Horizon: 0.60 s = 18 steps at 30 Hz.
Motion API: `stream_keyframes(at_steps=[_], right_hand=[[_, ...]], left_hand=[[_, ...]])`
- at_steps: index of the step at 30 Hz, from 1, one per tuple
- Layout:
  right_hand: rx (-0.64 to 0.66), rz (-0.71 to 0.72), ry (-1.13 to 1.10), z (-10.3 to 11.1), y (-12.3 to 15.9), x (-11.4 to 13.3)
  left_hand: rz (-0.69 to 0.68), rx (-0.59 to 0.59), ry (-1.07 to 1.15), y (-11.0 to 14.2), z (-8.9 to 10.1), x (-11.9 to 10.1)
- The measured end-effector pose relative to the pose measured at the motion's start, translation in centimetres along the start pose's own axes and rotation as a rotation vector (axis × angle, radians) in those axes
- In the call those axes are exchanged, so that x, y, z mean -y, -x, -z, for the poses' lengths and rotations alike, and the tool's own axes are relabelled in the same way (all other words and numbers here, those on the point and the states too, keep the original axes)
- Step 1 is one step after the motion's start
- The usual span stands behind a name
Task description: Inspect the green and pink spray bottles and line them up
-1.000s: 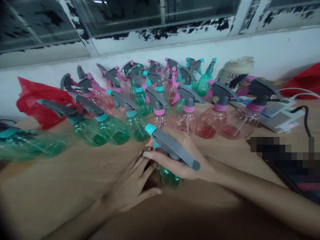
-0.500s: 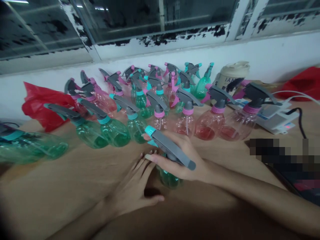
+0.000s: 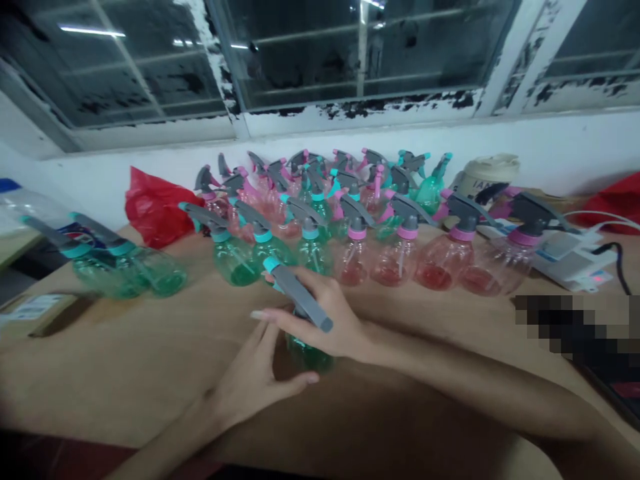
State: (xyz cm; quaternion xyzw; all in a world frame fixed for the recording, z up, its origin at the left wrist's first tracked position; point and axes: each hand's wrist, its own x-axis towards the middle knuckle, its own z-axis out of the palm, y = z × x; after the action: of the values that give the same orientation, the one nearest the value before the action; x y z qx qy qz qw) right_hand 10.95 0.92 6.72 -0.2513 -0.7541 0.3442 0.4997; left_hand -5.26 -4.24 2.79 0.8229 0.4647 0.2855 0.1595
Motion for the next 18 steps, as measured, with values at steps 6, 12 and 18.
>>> stream_keyframes(at_steps=[6, 12, 18], right_hand=[[0.088, 0.076, -0.039, -6.9, -2.4, 0.9], [0.383, 0.166, 0.132, -9.0, -5.1, 2.2], [0.273, 0.205, 0.285, -6.8, -8.4, 4.1]], left_hand=[[0.083, -0.233, -0.056, 4.6, 3.1, 2.2], [0.138, -0.246, -0.124, 7.8, 6.9, 5.0], [0.201, -0.359, -0.247, 8.2, 9.7, 9.4]])
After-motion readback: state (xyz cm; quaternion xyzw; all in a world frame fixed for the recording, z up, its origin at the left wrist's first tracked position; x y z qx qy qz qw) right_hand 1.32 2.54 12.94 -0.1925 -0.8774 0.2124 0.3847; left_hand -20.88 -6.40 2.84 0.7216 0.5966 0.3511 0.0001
